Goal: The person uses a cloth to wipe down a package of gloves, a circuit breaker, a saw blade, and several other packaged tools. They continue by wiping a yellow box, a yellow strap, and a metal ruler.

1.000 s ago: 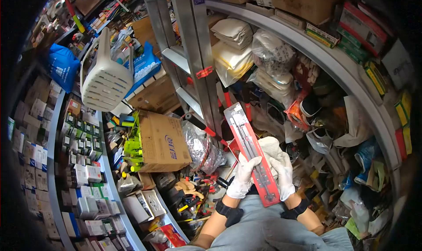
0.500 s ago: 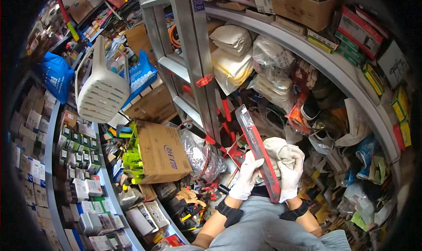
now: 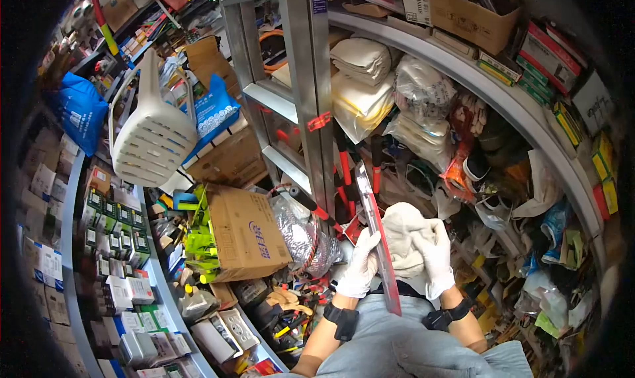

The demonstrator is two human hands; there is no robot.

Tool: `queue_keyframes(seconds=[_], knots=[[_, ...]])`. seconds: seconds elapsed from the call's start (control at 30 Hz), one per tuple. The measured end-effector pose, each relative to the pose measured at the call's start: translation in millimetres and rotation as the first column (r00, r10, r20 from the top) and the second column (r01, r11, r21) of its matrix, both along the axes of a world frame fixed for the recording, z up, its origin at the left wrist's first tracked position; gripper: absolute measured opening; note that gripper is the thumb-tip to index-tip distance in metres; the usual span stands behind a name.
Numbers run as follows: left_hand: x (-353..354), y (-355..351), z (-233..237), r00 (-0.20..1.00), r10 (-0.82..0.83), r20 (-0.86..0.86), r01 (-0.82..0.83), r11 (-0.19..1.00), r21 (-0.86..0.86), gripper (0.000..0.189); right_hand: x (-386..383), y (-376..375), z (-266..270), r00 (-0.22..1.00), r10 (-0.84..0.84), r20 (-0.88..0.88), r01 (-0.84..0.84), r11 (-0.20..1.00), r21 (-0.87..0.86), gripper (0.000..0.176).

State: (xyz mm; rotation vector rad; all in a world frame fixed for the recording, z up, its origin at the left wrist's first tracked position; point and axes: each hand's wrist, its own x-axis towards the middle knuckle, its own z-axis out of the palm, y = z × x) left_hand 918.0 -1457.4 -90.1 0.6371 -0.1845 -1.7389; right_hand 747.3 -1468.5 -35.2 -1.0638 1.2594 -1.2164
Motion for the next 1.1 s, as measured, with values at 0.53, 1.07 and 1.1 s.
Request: queue_keyframes(seconds=[0.53,1.07,1.1], knots=[[11,0,1,0.981,-0.165,0.099,0.163,0.986,0.031,0.038,12,1,14,0.926,-0.337,-0.171,0.305,0.934,-0.188,0.022],[15,-14,0,0.932,-0.347,0.107,0.350,0.937,-0.009,0.037,-38,-48,22,0.723,-0.688,0.068,0.648,0.641,-0.411,0.023],[16,-14,2,0.926,-0.362,0.108,0.365,0.931,-0.007,0.038,-37,-47,26,0.725,-0.685,-0.078,0.574,0.662,-0.483,0.028]])
